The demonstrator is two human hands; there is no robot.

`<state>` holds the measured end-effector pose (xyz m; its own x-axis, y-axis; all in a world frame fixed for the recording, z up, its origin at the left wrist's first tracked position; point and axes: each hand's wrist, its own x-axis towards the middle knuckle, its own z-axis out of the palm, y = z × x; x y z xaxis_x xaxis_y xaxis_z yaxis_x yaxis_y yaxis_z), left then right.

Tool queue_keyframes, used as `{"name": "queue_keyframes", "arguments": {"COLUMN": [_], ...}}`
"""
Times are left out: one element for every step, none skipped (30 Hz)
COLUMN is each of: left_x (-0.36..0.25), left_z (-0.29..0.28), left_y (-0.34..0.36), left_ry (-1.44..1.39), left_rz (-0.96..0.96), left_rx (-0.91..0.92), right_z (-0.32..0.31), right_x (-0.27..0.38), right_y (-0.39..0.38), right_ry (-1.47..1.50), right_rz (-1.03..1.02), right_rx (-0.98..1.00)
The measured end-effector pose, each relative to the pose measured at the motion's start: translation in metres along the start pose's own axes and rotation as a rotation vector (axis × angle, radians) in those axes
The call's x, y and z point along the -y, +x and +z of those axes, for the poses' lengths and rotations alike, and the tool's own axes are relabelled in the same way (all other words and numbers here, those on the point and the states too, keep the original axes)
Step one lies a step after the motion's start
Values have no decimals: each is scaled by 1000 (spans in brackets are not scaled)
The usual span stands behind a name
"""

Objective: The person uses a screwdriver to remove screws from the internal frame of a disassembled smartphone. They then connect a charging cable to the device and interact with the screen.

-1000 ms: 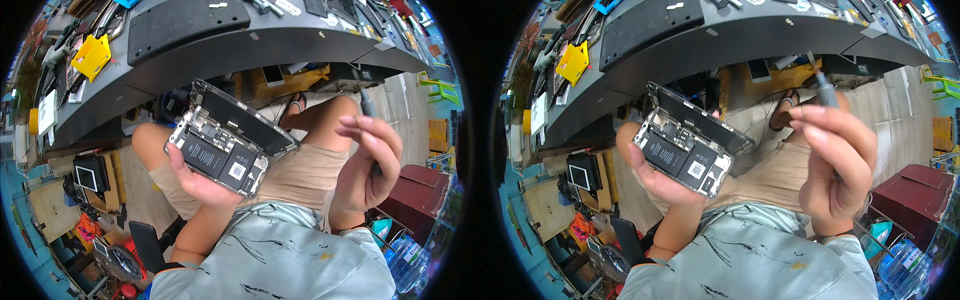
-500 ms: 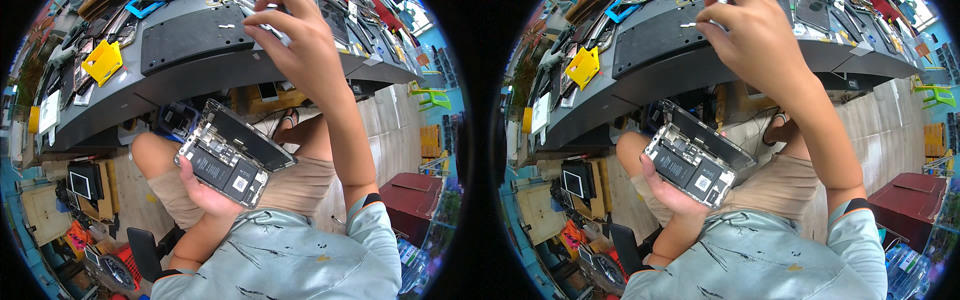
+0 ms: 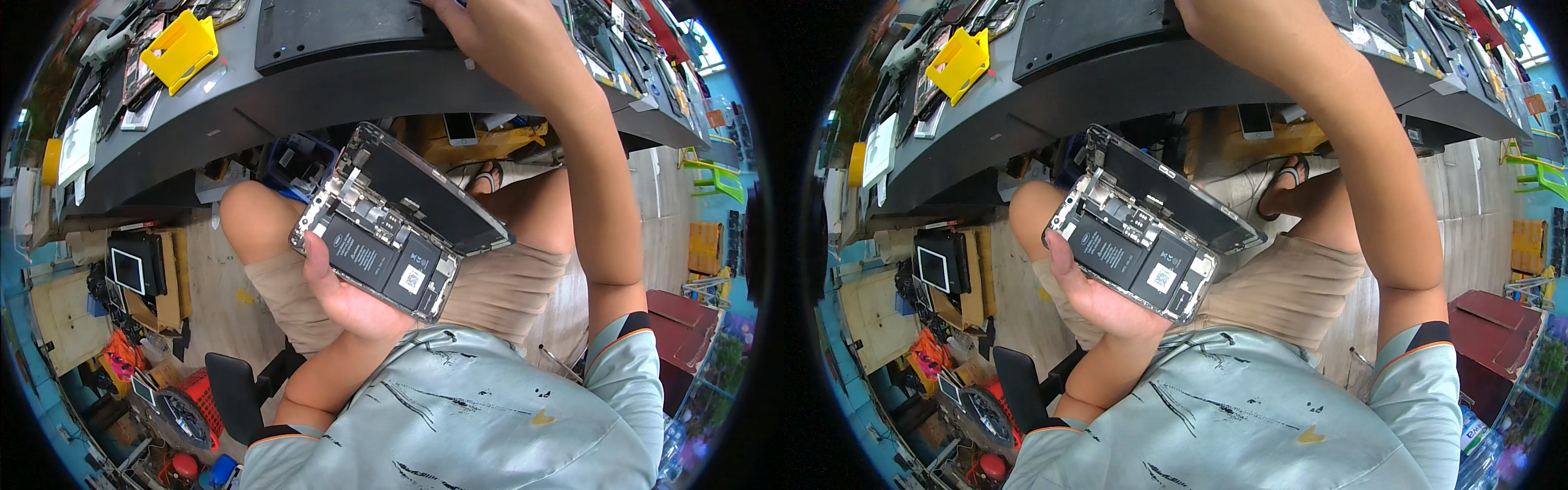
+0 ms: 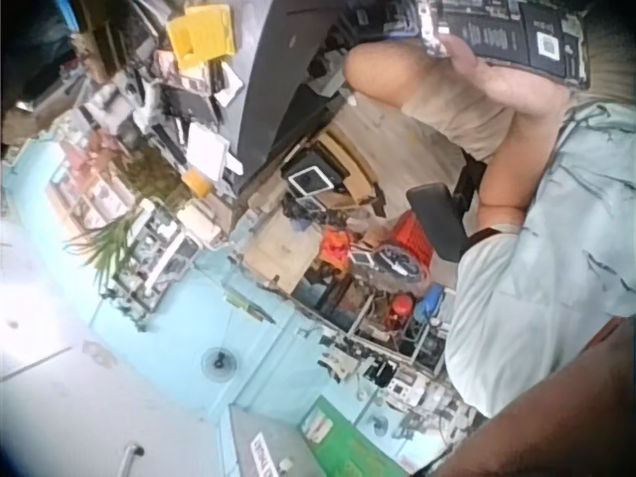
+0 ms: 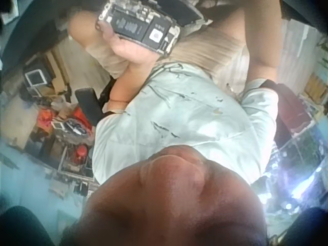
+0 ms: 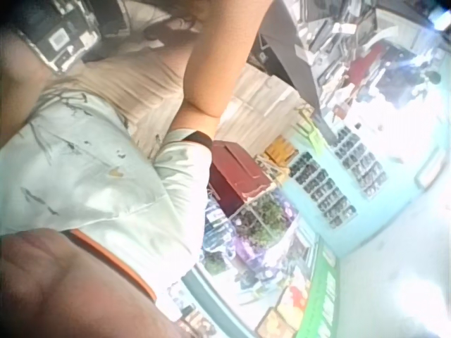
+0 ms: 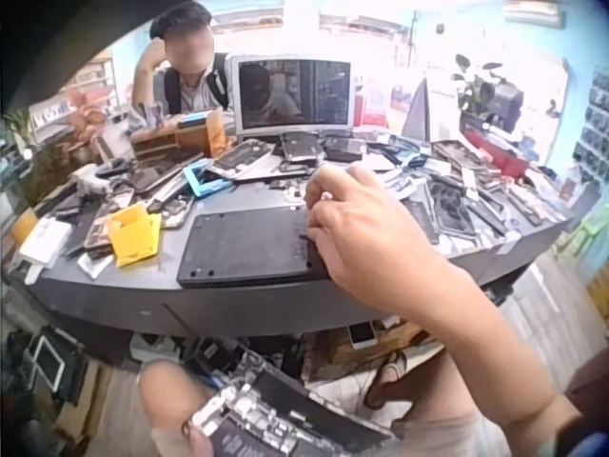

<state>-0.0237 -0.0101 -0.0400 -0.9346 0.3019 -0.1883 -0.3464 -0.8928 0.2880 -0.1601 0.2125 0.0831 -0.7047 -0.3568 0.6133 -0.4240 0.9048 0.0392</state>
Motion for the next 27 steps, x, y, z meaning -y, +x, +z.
{"name": "queue_keyframes", "arguments": {"left_x": [-2, -4, -4, -5, -6, -5, 4, 7, 9, 8, 6, 4, 2, -1, -4, -6, -6, -6, -5, -5, -5, -5, -5, -5, -5, -5, -6], "left_z": [-1, -1, -1, -1, 0, 3, 10, 11, 11, 10, 12, 14, 14, 17, 20, 23, 24, 24, 24, 21, 19, 16, 14, 13, 13, 13, 15], "left_y": [0, -1, -2, -3, -4, -5, -7, -5, -5, -4, -7, -9, -11, -13, -16, -18, -18, -18, -18, -17, -16, -14, -13, -12, -11, -11, -10], "left_ry": [-44, -87, -88, -121, -154, -189, -208, -191, -169, -141, -241, -344, -356, -318, -279, -244, -242, -227, -216, -192, -168, -144, -121, -104, -86, -75, -55], "left_rz": [1, 1, 1, 22, 49, 67, 113, 122, 131, 151, 78, 6, -27, -40, -56, -71, -58, -49, -38, -30, -21, -13, -4, 2, 10, 14, 16], "left_rx": [14, 29, 47, 35, 18, 10, 11, 11, 11, 2, 5, 2, 21, 23, 23, 25, 41, 57, 74, 91, 108, 123, 138, 139, 140, 127, 123], "right_z": [-4, -6, -2, -5, -13, -25, -41, -59, -59, -57, -56, -48, -40, -34, -31, -30, -28, -26, -27, -27, -28, -28, -29, -29, -29, -27, -27], "right_x": [5, 8, 2, 1, 18, 35, 63, 89, 104, 118, 129, 137, 144, 148, 150, 152, 153, 155, 154, 154, 154, 155, 156, 156, 156, 154, 153], "right_y": [0, -1, -6, -12, -21, -31, -49, -69, -86, -102, -114, -121, -127, -131, -133, -133, -132, -131, -128, -127, -125, -124, -123, -124, -124, -126, -127], "right_ry": [12, 22, 56, -34, -31, -38, 44, 113, 142, 188, 206, 222, 235, 245, 241, 230, 220, 211, 212, 211, 210, 206, 215, 213, 213, 204, 205], "right_rz": [12, 25, 0, -138, -110, -78, 26, 140, 103, 63, 41, 38, 43, 49, 58, 55, 53, 53, 43, 38, 35, 33, 45, 40, 36, 16, 4], "right_rx": [-15, -29, -114, -266, -302, -337, -306, -283, -241, -198, -160, -133, -124, -114, -102, -100, -99, -98, -84, -76, -70, -63, -60, -57, -55, -53, -49]}}
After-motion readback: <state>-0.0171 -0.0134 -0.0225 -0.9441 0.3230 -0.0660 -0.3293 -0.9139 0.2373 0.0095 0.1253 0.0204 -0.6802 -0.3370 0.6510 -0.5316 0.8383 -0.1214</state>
